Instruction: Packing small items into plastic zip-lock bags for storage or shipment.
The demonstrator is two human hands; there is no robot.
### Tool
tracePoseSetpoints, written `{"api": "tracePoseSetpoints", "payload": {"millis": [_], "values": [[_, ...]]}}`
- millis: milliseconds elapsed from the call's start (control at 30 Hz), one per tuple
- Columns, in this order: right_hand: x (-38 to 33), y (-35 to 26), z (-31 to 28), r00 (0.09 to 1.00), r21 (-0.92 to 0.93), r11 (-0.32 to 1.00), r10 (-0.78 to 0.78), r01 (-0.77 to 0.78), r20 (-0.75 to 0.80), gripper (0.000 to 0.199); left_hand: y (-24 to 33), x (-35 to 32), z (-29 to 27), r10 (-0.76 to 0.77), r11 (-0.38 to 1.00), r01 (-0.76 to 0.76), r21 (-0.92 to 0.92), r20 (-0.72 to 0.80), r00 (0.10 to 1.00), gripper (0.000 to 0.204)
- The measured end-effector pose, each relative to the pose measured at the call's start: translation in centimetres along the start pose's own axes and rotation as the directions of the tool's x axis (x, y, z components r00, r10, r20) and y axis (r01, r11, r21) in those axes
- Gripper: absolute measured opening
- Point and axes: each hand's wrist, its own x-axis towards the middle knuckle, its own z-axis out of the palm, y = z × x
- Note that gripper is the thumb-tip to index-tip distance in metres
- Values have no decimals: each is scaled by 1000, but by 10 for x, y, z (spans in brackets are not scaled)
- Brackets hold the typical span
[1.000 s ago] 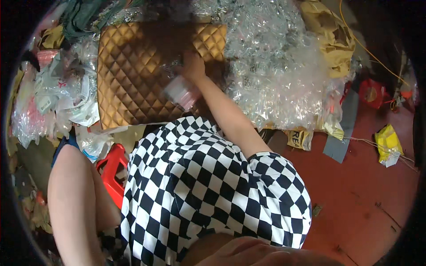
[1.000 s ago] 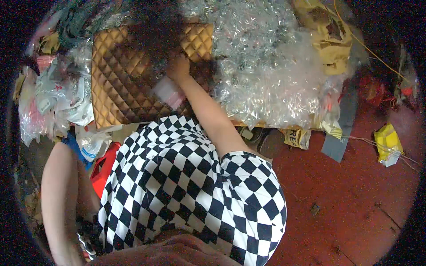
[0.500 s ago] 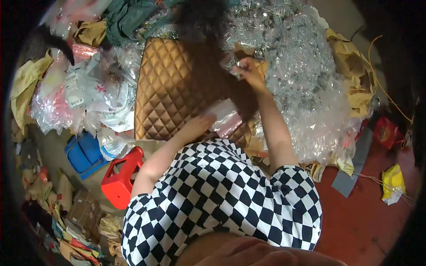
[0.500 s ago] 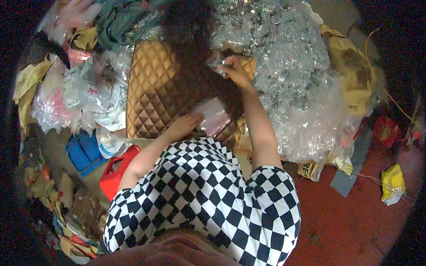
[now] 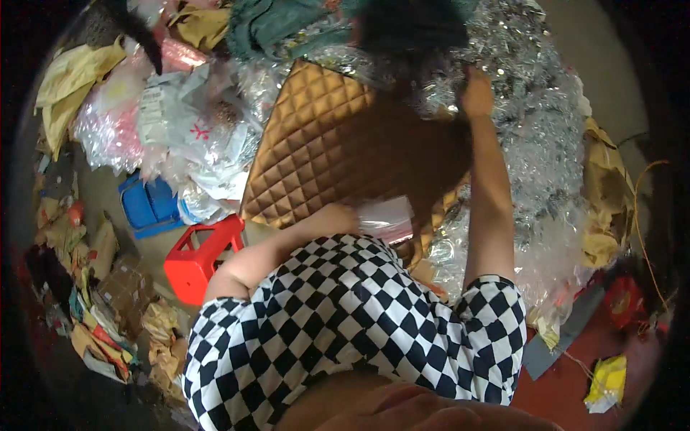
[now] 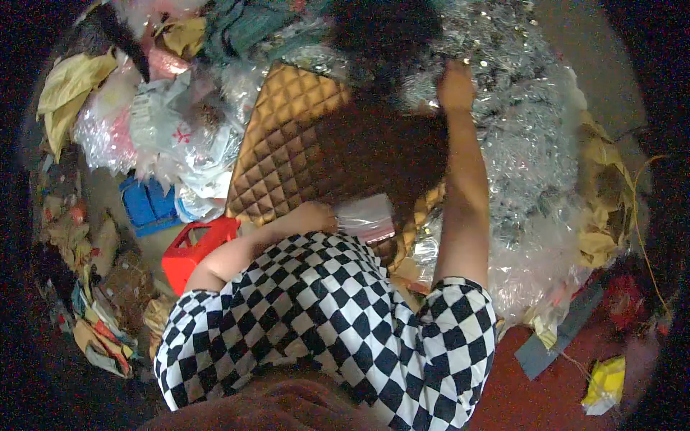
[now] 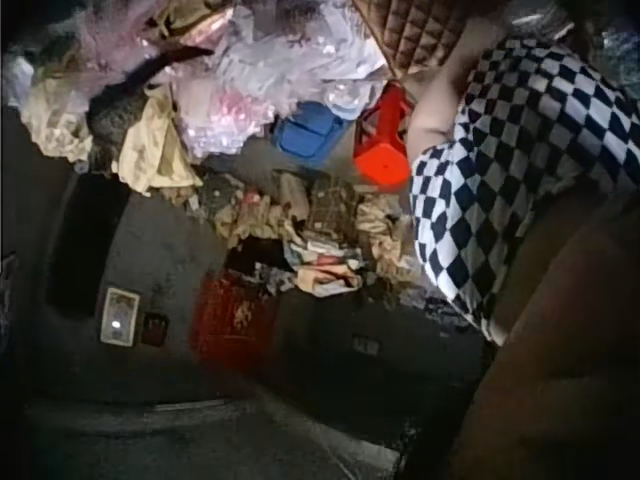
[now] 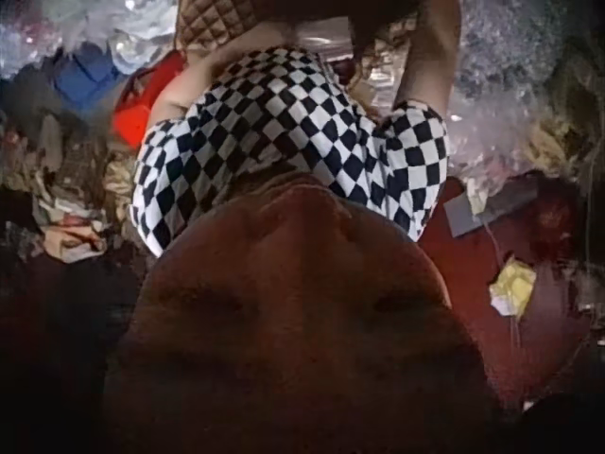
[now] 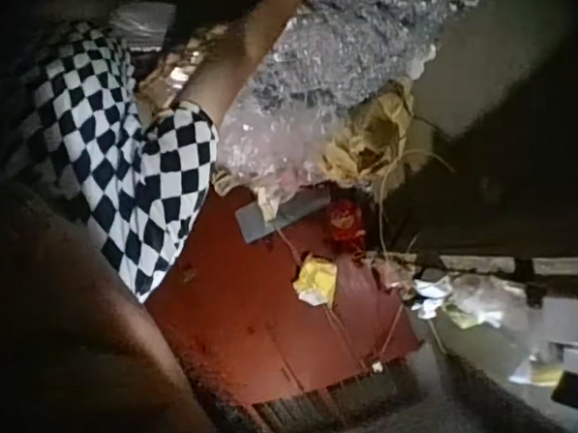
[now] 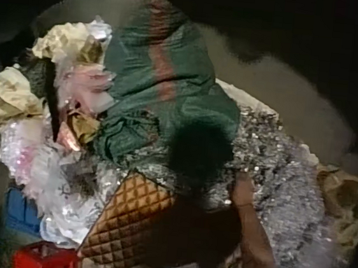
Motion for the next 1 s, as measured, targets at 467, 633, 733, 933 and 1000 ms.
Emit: {"api": "tracePoseSetpoints", "payload": {"millis": [467,633,733,933,1000], "values": [[38,-220,7,904,941,292,-333,-173,269,68,-11,-56,-18,-207,977,207,-44,-400,893,16],[112,-247,71,953,923,378,-245,-75,177,67,-6,-93,-11,-424,898,344,-275,-334,842,17],[108,-255,70,937,609,788,-276,92,215,65,3,-106,-16,-429,898,374,-232,-276,860,13],[32,-268,-8,895,680,714,-181,-166,408,59,-10,-126,16,-417,902,431,-6,-262,870,10],[35,-248,-4,866,589,808,-280,-20,414,70,-4,-127,1,-415,898,437,43,-244,877,11]]}}
